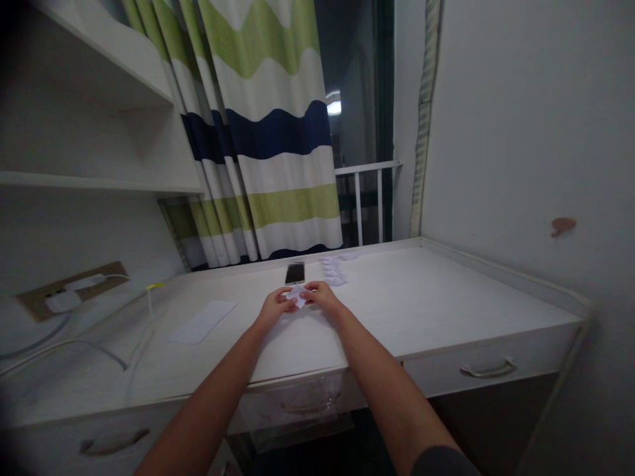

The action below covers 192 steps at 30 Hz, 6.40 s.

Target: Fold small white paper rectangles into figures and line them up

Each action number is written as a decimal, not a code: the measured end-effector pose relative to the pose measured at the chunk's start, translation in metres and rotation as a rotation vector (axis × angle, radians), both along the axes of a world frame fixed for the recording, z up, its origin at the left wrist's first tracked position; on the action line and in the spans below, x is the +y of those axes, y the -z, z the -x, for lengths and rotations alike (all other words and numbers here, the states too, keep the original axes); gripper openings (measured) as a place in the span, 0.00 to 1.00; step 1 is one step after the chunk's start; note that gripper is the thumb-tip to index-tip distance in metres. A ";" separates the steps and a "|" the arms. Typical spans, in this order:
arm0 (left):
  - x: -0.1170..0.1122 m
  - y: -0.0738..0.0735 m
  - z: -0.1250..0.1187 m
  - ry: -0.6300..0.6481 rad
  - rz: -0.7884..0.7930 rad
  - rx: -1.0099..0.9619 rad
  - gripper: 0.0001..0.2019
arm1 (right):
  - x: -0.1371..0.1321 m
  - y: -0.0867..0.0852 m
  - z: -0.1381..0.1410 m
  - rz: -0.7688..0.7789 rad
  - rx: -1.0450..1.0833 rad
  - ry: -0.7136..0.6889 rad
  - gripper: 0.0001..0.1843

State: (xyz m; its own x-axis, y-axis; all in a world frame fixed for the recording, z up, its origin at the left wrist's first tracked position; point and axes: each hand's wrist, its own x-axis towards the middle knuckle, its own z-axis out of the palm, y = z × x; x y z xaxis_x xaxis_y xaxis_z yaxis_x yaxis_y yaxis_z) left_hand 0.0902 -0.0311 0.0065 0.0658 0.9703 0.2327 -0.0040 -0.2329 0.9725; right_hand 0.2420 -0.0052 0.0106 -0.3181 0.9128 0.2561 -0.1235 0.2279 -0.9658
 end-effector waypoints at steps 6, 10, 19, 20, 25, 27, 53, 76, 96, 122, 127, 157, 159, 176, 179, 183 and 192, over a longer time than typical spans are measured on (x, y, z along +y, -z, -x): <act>-0.001 -0.003 0.000 -0.030 -0.014 -0.024 0.20 | 0.000 -0.001 0.000 -0.028 -0.037 0.039 0.08; 0.000 -0.004 0.001 -0.033 0.013 -0.034 0.19 | 0.002 0.000 -0.001 -0.053 -0.048 0.041 0.08; 0.001 -0.001 0.005 -0.047 0.070 -0.073 0.13 | -0.004 -0.003 -0.005 -0.054 -0.085 -0.031 0.11; 0.000 -0.001 0.005 -0.048 0.073 -0.075 0.12 | -0.005 -0.003 -0.004 -0.034 -0.079 -0.054 0.13; 0.000 -0.001 0.006 -0.051 0.097 -0.097 0.12 | -0.001 0.001 0.000 0.043 -0.001 -0.099 0.15; 0.000 -0.002 0.007 -0.028 0.094 -0.123 0.13 | 0.001 0.002 0.000 0.055 0.043 -0.090 0.14; -0.001 -0.005 0.010 0.055 0.100 -0.247 0.11 | 0.002 -0.002 0.000 -0.072 0.042 -0.069 0.11; 0.000 -0.003 0.008 0.013 0.013 -0.162 0.16 | 0.000 -0.002 0.003 0.003 0.108 -0.020 0.15; 0.002 0.000 0.006 -0.051 -0.061 -0.028 0.12 | 0.005 0.006 0.006 -0.093 -0.024 0.010 0.11; 0.001 -0.003 0.010 -0.007 -0.029 -0.056 0.19 | 0.004 0.002 0.002 0.021 0.166 -0.011 0.16; -0.002 -0.005 0.010 -0.026 -0.048 -0.047 0.18 | 0.003 0.000 0.000 0.024 0.193 0.015 0.15; -0.002 -0.006 0.008 -0.111 -0.134 0.056 0.15 | 0.011 0.007 0.001 -0.123 0.002 0.037 0.15; 0.000 -0.005 0.008 -0.112 -0.127 0.052 0.16 | 0.012 0.007 0.000 -0.143 -0.050 0.058 0.16; 0.003 -0.005 0.009 -0.181 -0.129 0.116 0.14 | 0.024 0.014 0.001 -0.210 -0.102 0.136 0.15; 0.003 -0.004 0.009 -0.181 -0.135 0.119 0.13 | 0.026 0.016 0.001 -0.238 -0.125 0.151 0.14; 0.005 -0.003 0.010 -0.159 -0.148 0.103 0.13 | 0.026 0.016 0.001 -0.281 -0.138 0.168 0.14; 0.008 0.002 0.010 -0.171 -0.211 0.073 0.13 | 0.022 0.014 0.002 -0.286 -0.131 0.179 0.14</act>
